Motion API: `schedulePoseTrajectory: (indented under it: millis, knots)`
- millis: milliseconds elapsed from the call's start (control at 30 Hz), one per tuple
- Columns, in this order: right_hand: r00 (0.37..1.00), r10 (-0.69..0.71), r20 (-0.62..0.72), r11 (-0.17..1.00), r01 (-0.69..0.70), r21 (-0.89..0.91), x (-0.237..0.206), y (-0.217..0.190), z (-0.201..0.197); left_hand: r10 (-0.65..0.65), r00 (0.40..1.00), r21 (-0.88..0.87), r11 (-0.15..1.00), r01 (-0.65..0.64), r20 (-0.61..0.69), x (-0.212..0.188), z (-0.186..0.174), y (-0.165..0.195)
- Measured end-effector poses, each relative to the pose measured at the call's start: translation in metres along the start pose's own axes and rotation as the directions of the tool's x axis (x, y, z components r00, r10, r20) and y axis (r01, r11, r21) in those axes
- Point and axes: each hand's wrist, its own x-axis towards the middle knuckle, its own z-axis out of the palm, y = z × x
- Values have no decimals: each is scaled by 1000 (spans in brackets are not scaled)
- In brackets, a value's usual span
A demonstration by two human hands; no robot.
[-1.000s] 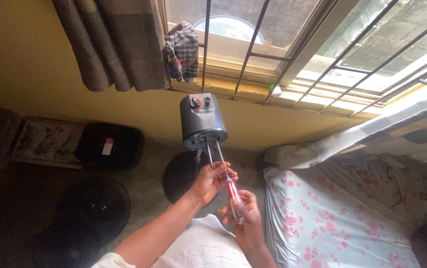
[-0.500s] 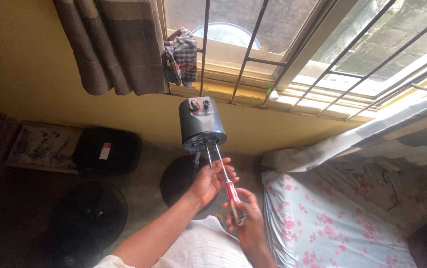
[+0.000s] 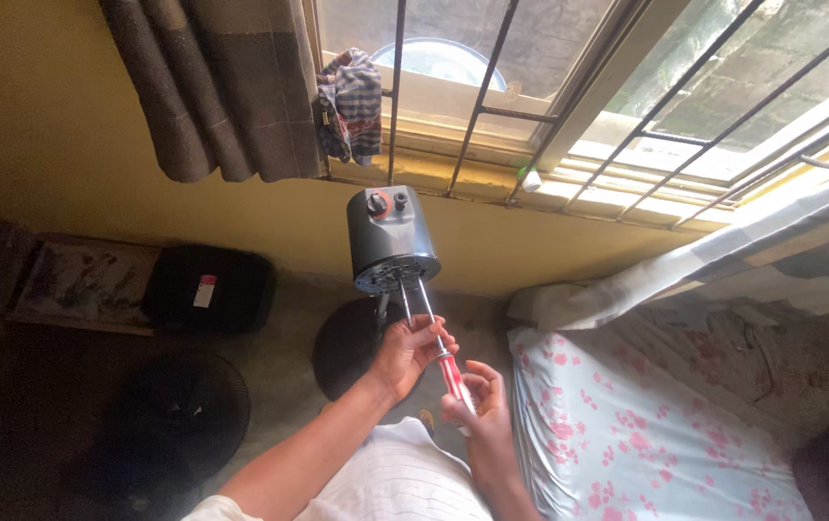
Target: The person uses a screwdriver to loosen and tighten screws on the base of a small gray electric appliance set on a stool by a window, working on several screws in turn, then picks up a cloth and wipes the appliance.
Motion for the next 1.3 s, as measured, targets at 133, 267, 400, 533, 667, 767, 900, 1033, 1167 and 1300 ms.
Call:
schedulePoseTrajectory:
  millis: [133, 267, 400, 533, 667, 767, 900, 1033, 1167, 1300]
  knots:
    - [845, 489, 218, 647, -519, 559, 1, -7, -7, -39, 997, -146, 989, 30, -62, 1, -2, -3]
    - [994, 106, -39, 986, -99, 136, -3, -12, 2, -70, 997, -20, 997, 69, -41, 1, -2, -3]
    - [977, 172, -125, 945, -127, 300, -5, -22, 2, -53, 998, -7, 999, 53, 17, -3, 4, -1]
    - [903, 410, 131, 749, -415, 517, 2, -25, -2, -83, 996, -60, 995, 84, 7, -8, 13, 5]
    - [999, 36, 4, 994, -36, 101, 0, -11, 7, -100, 995, 60, 993, 101, -15, -11, 17, 9]
    - [950, 293, -107, 928, -257, 269, -3, -6, 2, -87, 996, -14, 996, 88, 26, -10, 16, 4]
    - [876, 461, 140, 730, -465, 502, -4, -5, -4, -125, 992, -129, 984, 124, -3, -9, 9, -3]
    - [994, -62, -94, 998, 64, 16, -7, -4, 2, -96, 995, -3, 995, 96, -24, -9, 2, -3]
    - [955, 297, 19, 893, -284, 350, -8, -7, 0, -114, 993, -31, 993, 114, 27, -12, 3, 0]
    - [947, 320, 17, 882, -304, 360, -5, -5, 3, -107, 994, 27, 994, 106, 12, -12, 7, 3]
